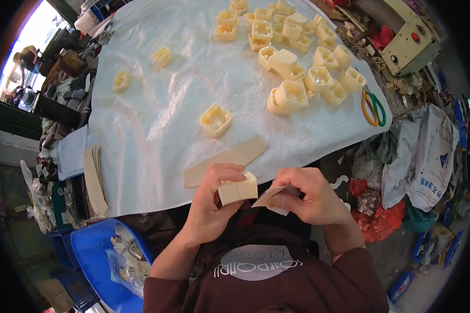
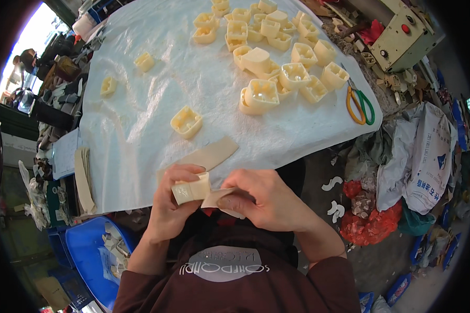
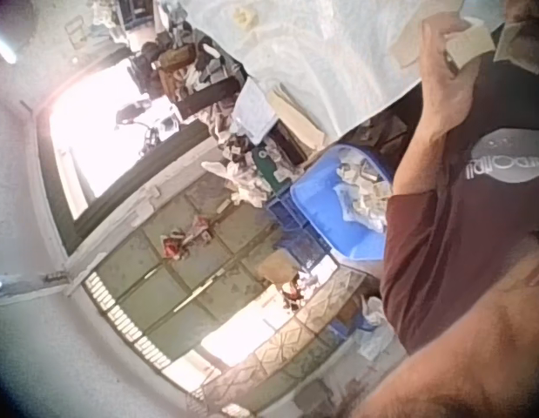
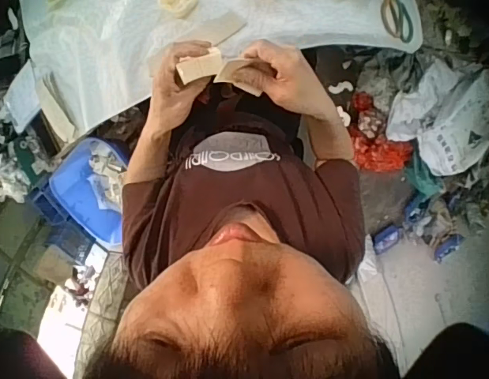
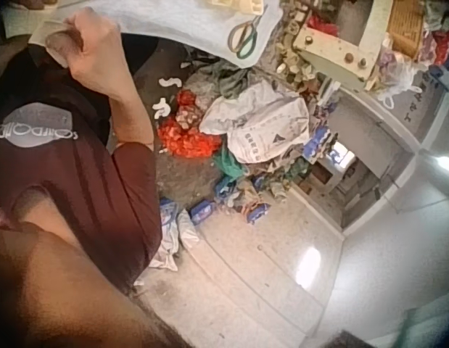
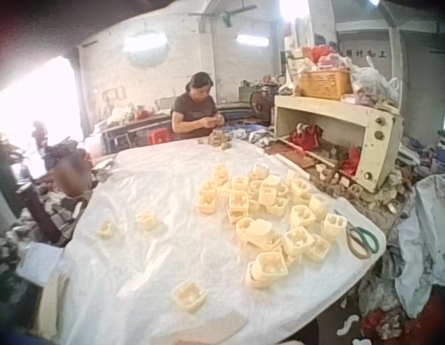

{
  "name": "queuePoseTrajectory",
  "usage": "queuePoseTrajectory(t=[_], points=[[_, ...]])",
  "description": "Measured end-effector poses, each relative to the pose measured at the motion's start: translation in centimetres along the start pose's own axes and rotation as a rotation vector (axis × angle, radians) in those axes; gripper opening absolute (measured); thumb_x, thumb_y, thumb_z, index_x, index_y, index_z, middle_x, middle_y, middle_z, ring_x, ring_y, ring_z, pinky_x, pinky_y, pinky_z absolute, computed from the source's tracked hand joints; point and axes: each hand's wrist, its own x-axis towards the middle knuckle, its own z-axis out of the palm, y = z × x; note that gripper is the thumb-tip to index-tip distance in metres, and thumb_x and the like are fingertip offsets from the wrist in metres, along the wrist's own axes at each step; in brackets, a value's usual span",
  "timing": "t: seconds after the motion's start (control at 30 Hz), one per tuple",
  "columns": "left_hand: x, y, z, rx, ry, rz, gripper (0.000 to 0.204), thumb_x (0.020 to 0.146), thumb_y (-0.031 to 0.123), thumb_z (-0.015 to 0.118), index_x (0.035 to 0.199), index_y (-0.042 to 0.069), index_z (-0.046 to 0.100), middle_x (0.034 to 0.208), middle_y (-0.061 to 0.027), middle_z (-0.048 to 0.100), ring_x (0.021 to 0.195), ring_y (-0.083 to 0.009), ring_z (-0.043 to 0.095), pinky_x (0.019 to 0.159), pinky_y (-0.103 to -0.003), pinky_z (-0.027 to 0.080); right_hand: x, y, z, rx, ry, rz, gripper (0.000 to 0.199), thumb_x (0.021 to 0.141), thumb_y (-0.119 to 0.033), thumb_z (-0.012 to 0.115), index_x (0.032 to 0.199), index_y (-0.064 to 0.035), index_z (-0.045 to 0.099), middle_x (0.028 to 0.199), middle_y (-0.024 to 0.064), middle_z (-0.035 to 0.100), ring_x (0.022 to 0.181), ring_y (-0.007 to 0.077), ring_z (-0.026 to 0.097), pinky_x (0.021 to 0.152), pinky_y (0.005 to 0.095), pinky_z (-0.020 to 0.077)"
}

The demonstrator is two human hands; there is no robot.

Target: The person repeatedly wraps small off-white plastic parts with rectangular sheets of paper. They pick a part, wrap it by hand, and place the wrapped item into a blue bin. The process is repeated continuously throughout the clip.

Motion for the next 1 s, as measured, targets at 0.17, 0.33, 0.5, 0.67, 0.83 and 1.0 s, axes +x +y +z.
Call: queuePoseTrajectory(t=[0.17,0.33,0.5,0.67,0.83,1.0], points=[[-2.0,-0.6,0.9,0.087,0.120,-0.003,0.045,0.065,-0.017,0.062,0.101,0.010,0.059,0.116,-0.0102,0.043,0.102,-0.0180,0.051,0.078,-0.026,0.048,0.1,0.3,1.6,-0.112,-0.128,-0.014,0.019,0.078,-0.016,0.067,0.081,-0.0022,0.055,0.063,0.0106,0.057,0.060,0.0289,0.058,0.053,0.0365,0.0433],[-2.7,-1.0,1.5,-0.017,0.132,-0.085,0.047,0.063,-0.016,0.061,0.101,0.010,0.059,0.116,-0.0103,0.042,0.105,-0.0190,0.047,0.078,-0.027,0.049,0.2,0.5,2.2,-0.161,-0.117,-0.019,0.020,0.076,-0.017,0.070,0.076,-0.0011,0.058,0.062,0.0100,0.053,0.052,0.0229,0.051,0.047,0.0320,0.0380],[-2.6,-1.1,1.8,-0.066,0.144,-0.078,0.047,0.061,-0.016,0.061,0.101,0.009,0.059,0.115,-0.0109,0.044,0.109,-0.0196,0.044,0.079,-0.029,0.047,0.1,0.7,2.1,-0.121,-0.094,-0.004,0.020,0.076,-0.017,0.069,0.074,-0.0005,0.057,0.059,0.0094,0.052,0.048,0.0210,0.050,0.046,0.0318,0.0374],[-2.5,-1.2,2.1,-0.007,0.152,-0.032,0.049,0.060,-0.016,0.063,0.102,0.009,0.059,0.112,-0.0118,0.047,0.108,-0.0211,0.044,0.082,-0.029,0.043,0.0,0.7,2.1,-0.113,-0.071,0.004,0.019,0.076,-0.014,0.069,0.074,-0.0003,0.057,0.059,0.0092,0.052,0.047,0.0206,0.050,0.046,0.0314,0.0371],[-2.3,-1.2,2.3,0.011,0.145,-0.002,0.050,0.059,-0.016,0.063,0.103,0.008,0.058,0.112,-0.0125,0.045,0.109,-0.0222,0.044,0.081,-0.029,0.043,0.1,0.6,2.0,-0.126,-0.059,0.025,0.016,0.075,-0.012,0.068,0.073,-0.0010,0.057,0.057,0.0090,0.052,0.049,0.0211,0.050,0.046,0.0315,0.0375],[-2.1,0.1,3.1,0.024,0.171,-0.051,0.045,0.060,-0.011,0.059,0.101,0.008,0.055,0.117,-0.0132,0.042,0.107,-0.0203,0.045,0.085,-0.030,0.041,-0.1,0.9,1.8,-0.220,-0.013,-0.026,0.020,0.071,-0.014,0.072,0.073,-0.0022,0.056,0.059,0.0086,0.053,0.051,0.0224,0.053,0.047,0.0321,0.0392]])
